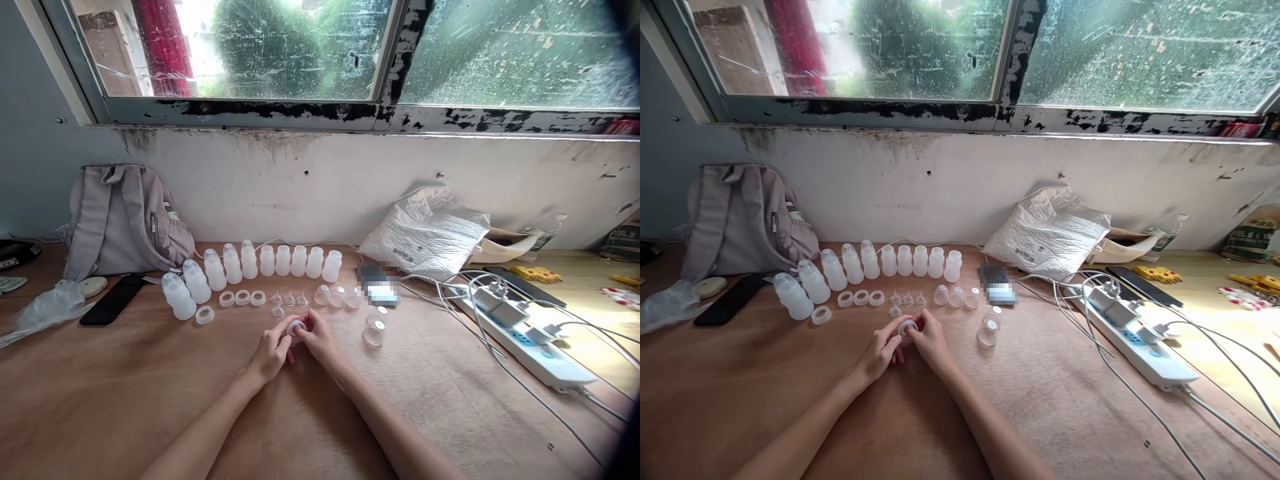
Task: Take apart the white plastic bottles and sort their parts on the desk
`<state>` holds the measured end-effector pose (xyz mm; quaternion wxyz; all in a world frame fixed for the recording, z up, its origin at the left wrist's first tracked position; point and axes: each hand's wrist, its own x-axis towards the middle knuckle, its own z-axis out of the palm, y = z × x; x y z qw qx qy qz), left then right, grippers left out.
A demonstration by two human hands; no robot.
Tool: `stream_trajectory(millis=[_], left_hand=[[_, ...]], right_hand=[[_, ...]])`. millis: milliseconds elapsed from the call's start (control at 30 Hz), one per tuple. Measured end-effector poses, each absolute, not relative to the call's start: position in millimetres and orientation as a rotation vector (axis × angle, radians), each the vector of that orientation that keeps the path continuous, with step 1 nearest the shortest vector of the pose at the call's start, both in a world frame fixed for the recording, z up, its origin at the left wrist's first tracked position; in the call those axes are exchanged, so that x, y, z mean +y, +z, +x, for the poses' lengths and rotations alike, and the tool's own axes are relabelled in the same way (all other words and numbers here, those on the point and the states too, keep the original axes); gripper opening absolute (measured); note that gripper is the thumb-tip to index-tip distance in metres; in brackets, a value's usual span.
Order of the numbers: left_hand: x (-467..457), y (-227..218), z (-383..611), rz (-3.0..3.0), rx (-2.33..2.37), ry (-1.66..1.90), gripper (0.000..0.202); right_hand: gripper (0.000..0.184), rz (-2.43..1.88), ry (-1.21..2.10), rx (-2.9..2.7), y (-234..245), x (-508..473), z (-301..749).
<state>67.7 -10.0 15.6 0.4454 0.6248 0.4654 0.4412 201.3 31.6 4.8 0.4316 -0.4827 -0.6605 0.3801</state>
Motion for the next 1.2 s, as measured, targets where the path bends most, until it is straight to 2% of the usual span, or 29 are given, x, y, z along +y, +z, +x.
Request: stream_trajectory(millis=[367, 567, 700, 833, 1033, 1200], left_hand=[[-12.5, 17.1, 68.3, 1.678, 1.166, 1.051, 0.045], [-12.6, 25.1, 69.2, 1.718, 1.232, 1.03, 0.035], [-7.9, 22.0, 68.7, 1.642, 1.288, 1.112, 0.033], [0.3, 15.1, 64.9, 1.4, 1.3, 1.16, 0.034], [3.7, 16.8, 62.2, 1.053, 1.069, 1.112, 0.04], [1.7, 19.4, 62.3, 1.02, 1.097, 1.143, 0.047]], right_hand=[[0.011, -1.307, 0.885, -1.63, 8.7, 28.7, 198.9], [0.009, -1.196, 0.947, -1.587, 5.2, 28.2, 196.6], [0.011, -1.095, 1.139, -1.554, 11.2, 24.8, 195.9], [0.02, -1.027, 1.354, -1.452, 21.0, 23.0, 199.2], [0.023, -1.09, 1.137, -1.597, 26.1, 26.4, 205.9], [0.024, -1.083, 1.025, -1.736, 27.3, 24.2, 204.5]])
